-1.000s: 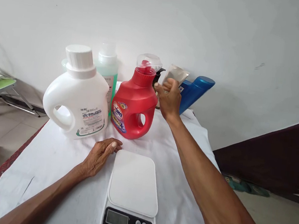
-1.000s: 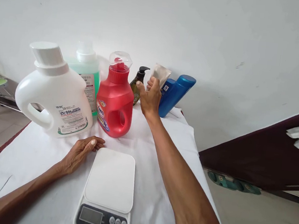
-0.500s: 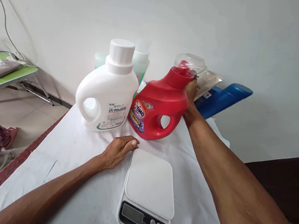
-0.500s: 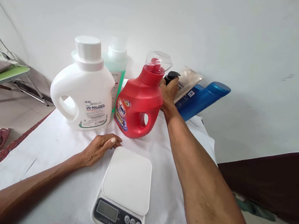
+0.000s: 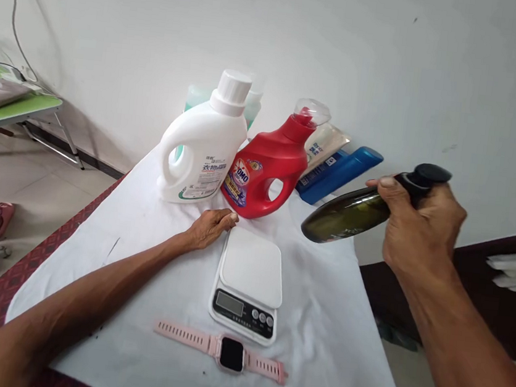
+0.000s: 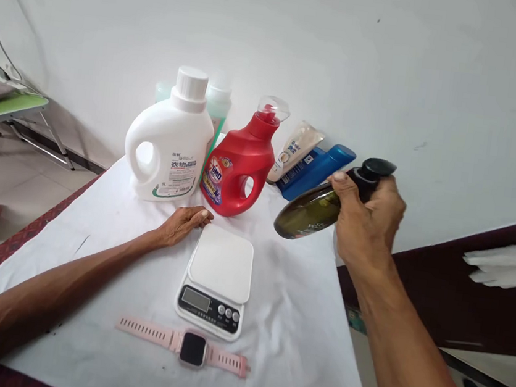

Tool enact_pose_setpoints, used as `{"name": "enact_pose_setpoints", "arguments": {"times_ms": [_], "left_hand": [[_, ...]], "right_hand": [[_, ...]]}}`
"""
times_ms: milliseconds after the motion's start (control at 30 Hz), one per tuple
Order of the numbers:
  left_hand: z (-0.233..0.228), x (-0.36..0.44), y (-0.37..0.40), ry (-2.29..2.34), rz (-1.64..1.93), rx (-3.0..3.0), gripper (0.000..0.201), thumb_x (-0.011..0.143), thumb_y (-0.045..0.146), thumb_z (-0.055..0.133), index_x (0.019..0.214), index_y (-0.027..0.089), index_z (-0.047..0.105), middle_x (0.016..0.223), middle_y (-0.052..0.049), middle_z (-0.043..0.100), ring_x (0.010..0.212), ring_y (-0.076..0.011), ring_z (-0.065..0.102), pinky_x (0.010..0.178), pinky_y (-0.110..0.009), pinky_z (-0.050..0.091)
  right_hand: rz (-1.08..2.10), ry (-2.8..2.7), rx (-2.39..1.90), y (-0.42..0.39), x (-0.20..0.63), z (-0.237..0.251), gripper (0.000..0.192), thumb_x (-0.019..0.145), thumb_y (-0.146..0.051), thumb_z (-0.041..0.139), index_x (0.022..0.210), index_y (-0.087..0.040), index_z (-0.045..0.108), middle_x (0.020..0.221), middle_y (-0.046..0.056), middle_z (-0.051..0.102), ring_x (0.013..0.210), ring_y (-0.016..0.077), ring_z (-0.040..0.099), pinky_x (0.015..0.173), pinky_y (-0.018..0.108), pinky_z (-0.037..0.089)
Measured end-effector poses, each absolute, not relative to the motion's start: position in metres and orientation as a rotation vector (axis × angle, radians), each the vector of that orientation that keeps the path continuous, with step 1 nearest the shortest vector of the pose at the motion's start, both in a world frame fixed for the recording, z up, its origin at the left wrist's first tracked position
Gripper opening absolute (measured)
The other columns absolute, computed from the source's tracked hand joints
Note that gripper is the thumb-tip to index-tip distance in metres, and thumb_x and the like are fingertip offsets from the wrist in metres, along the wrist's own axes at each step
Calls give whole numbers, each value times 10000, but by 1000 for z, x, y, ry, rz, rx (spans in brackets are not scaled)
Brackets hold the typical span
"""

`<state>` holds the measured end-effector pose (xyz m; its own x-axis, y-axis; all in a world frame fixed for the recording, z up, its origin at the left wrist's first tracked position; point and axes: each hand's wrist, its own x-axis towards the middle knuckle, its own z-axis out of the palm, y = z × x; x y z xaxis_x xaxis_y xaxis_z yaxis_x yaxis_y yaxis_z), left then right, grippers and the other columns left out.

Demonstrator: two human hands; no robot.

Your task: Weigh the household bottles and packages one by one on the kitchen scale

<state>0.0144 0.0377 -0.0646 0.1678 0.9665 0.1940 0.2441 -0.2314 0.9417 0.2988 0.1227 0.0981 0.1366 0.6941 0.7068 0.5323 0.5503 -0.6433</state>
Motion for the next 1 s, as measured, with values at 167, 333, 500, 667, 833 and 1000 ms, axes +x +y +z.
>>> {"name": "enact_pose_setpoints", "arguments": {"times_ms": [167, 333, 500, 667, 833, 1000], "left_hand": [[-67, 13, 37, 1170, 1144, 1671, 701, 1027, 738, 320, 991, 153, 704, 972, -118, 748, 895, -242, 684, 846, -366, 549], [-69, 11, 37, 1183, 1139, 1697, 705, 1018, 755, 321, 972, 160, 698, 965, -106, 748, 887, -240, 682, 840, -364, 541], [-70, 11, 37, 1179, 1150, 1701, 694, 1023, 741, 321, 959, 156, 688, 961, -108, 746, 875, -242, 682, 830, -365, 539], [-70, 11, 36, 1179, 1147, 1706, 684, 1018, 744, 325, 968, 158, 675, 985, -112, 750, 878, -237, 680, 834, -353, 536], [-68, 11, 34, 1206, 1148, 1725, 646, 1034, 707, 338, 930, 163, 670, 921, -93, 729, 840, -230, 657, 821, -354, 524], [-65, 11, 31, 1213, 1153, 1748, 637, 1036, 705, 339, 917, 170, 662, 877, -80, 711, 828, -228, 652, 804, -348, 522]], "right_hand": [[521, -1451, -1003, 47, 276, 107, 316, 766, -531, 866, 828, -264, 710, 842, 42, 731, 809, 234, 677, 930, 511, 530], [736, -1437, -1007, 11, 247, 88, 379, 765, -568, 870, 909, -250, 722, 919, 34, 755, 900, 236, 682, 944, 469, 521], [635, -1568, -1042, -1, 224, 77, 346, 846, -561, 800, 980, -256, 708, 954, 21, 743, 903, 224, 670, 880, 422, 541], [547, -1653, -1073, -7, 220, 77, 360, 889, -601, 759, 1040, -280, 693, 992, 29, 750, 911, 240, 688, 867, 448, 568], [679, -1532, -973, -6, 237, 65, 433, 903, -662, 707, 1118, -286, 690, 1154, 51, 744, 1130, 262, 704, 983, 464, 555], [713, -1090, -1114, 12, 263, 12, 567, 907, -799, 516, 930, -252, 662, 897, 51, 744, 918, 236, 752, 848, 403, 591]]}}
